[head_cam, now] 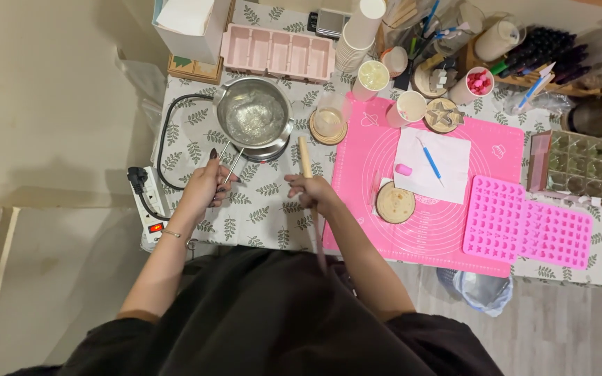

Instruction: Preparing silicone molds and stirring wax for handmade candles.

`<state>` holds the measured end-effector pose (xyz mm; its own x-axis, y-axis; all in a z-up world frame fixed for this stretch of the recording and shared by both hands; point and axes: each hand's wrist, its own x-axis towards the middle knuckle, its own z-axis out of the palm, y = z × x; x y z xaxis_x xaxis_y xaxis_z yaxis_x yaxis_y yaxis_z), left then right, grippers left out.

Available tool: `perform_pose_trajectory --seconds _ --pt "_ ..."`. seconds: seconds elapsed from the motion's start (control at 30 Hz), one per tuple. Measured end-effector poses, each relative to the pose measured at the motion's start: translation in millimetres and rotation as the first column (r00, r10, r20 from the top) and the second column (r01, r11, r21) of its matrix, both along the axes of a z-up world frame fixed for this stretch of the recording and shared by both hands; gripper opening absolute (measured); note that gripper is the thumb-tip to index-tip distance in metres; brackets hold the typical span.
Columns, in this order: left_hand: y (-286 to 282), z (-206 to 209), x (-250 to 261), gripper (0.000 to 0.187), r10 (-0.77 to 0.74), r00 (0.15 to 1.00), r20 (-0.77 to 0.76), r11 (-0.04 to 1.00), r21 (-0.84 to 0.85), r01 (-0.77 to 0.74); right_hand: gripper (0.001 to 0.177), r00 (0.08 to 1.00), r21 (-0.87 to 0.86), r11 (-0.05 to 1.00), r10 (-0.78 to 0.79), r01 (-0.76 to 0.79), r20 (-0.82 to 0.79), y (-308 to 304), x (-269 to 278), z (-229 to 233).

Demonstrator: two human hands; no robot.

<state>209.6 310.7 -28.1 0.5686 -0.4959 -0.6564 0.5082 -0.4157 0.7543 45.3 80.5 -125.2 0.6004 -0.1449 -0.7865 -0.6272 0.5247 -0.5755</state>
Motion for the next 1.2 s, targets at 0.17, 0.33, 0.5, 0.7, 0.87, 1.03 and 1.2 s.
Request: perform_pose_trajectory --seconds 0.17,0.33,0.5,0.7,0.87,1.03,1.2 --pt "-2.0 0.1 -2.1 0.064 0.007 0.998 -0.058 1.0 0.012 -0.006 0.052 0.983 0.231 0.963 -0.163 0.14 0.081 2.0 14.2 -16.1" --pt "-1.3 -5.2 0.5 0.065 -0.001 0.997 -0.083 1.0 0.01 0.002 0.059 0.959 0.367 0.906 -0.265 0.212 0.102 14.4 19.4 -22.5" --pt "1.2 -3.9 4.0 0.064 -0.034 0.999 -0.039 0.999 0.001 0.034 0.061 0.942 0.42 0.881 -0.304 0.219 0.146 18.2 25.9 -33.7" --pt "3.1 -5.4 5.3 0.063 -0.045 0.998 -0.043 0.999 0.001 0.045 0.064 0.932 0.433 0.87 -0.329 0.237 0.151 15.5 27.9 -43.4" --pt "2.2 -2.0 5.6 0.065 -0.06 0.998 -0.031 0.998 0.023 0.06 0.065 0.934 0.408 0.885 -0.314 0.223 0.171 8.5 31.3 -42.2" --pt "2.5 3.6 5.0 0.063 -0.046 0.999 -0.025 0.998 0.035 0.047 0.064 0.939 0.338 0.914 -0.294 0.224 0.175 11.7 31.7 -37.2" --pt "5.9 -9.6 8.4 0.06 -0.055 0.998 -0.037 0.998 -0.016 0.054 0.062 0.939 0.298 0.923 -0.301 0.244 0.163 21.2 27.1 -36.2"
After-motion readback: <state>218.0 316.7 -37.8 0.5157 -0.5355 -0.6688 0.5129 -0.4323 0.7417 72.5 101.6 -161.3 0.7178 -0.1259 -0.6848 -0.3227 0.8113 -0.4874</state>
